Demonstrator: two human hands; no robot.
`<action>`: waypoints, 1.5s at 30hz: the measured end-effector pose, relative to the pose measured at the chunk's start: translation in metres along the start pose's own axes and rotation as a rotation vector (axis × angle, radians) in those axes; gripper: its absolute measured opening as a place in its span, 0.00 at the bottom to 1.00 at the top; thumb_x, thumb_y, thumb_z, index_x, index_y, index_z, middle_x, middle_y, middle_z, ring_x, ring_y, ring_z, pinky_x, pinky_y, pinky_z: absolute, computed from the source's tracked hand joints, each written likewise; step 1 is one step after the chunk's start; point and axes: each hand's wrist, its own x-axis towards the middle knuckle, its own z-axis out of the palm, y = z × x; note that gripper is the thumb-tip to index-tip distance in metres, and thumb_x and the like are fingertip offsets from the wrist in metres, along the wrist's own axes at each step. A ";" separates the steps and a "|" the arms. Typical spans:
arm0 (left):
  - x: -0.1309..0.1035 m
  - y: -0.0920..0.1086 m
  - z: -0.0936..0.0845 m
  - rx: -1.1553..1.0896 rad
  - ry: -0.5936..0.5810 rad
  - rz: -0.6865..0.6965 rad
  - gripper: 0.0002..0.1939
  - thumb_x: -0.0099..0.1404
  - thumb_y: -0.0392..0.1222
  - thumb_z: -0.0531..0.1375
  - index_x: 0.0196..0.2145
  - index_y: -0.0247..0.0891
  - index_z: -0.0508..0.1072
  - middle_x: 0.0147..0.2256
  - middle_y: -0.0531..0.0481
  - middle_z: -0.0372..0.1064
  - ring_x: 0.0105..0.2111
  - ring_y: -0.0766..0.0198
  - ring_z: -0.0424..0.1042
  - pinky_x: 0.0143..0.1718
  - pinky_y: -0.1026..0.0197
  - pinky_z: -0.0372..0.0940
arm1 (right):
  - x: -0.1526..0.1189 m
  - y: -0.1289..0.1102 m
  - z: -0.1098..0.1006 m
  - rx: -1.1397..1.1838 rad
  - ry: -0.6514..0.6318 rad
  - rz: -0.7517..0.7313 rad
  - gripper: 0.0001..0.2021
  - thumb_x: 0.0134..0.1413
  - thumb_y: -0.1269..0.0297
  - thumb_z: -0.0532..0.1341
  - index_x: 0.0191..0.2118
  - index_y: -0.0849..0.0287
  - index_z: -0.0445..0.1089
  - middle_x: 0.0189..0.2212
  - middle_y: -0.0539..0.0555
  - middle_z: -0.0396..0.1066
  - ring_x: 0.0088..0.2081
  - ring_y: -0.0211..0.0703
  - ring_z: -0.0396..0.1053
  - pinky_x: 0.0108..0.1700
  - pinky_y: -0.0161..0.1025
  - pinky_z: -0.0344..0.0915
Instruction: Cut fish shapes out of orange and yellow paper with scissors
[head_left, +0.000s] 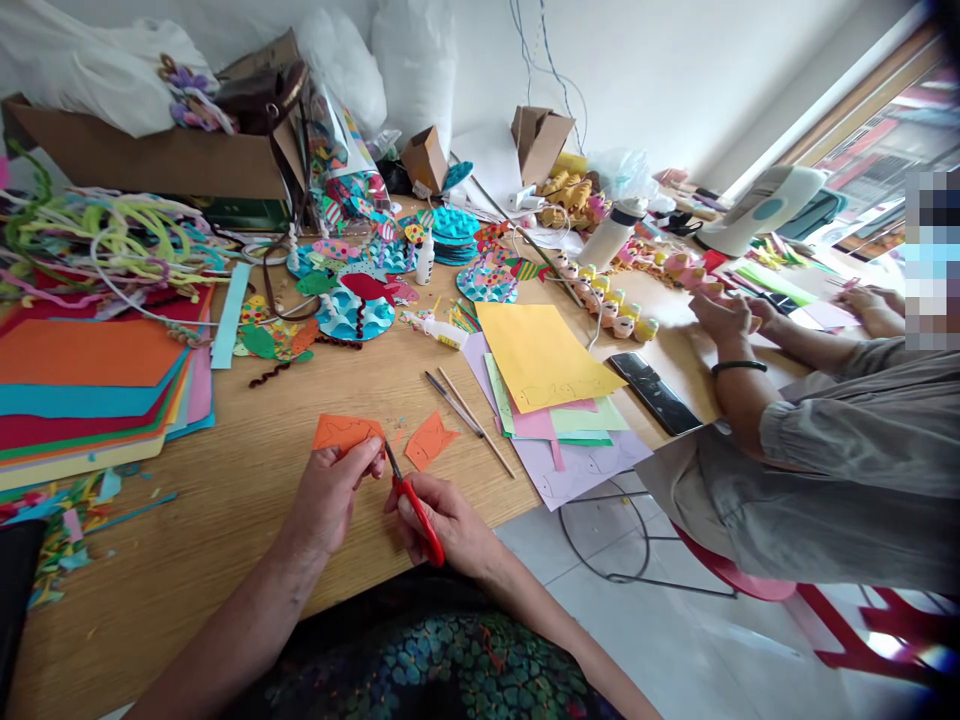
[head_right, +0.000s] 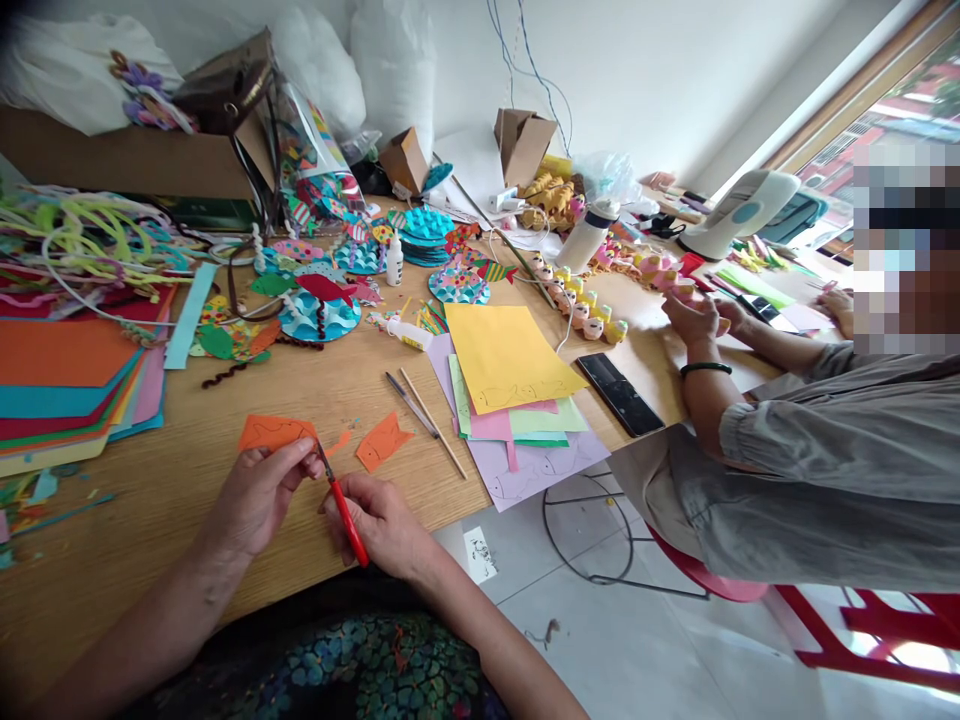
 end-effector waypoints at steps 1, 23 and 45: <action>0.000 0.000 0.000 -0.004 0.001 -0.001 0.09 0.46 0.40 0.62 0.13 0.38 0.68 0.15 0.56 0.62 0.19 0.68 0.62 0.25 0.63 0.60 | 0.000 0.000 0.000 0.002 0.003 -0.004 0.21 0.55 0.46 0.57 0.35 0.63 0.67 0.17 0.45 0.59 0.16 0.31 0.58 0.18 0.29 0.53; 0.001 -0.002 -0.001 -0.006 -0.025 -0.013 0.08 0.45 0.39 0.63 0.14 0.37 0.68 0.15 0.56 0.63 0.20 0.68 0.62 0.24 0.64 0.59 | -0.003 -0.004 -0.001 0.005 0.060 0.013 0.21 0.52 0.45 0.59 0.30 0.62 0.64 0.16 0.43 0.57 0.15 0.29 0.55 0.18 0.29 0.51; 0.003 0.002 -0.004 0.085 -0.081 -0.090 0.06 0.45 0.41 0.62 0.17 0.37 0.70 0.16 0.57 0.64 0.21 0.69 0.61 0.27 0.63 0.58 | -0.004 -0.003 -0.003 -0.085 0.069 0.014 0.18 0.55 0.49 0.58 0.30 0.62 0.65 0.17 0.45 0.58 0.17 0.30 0.56 0.19 0.29 0.53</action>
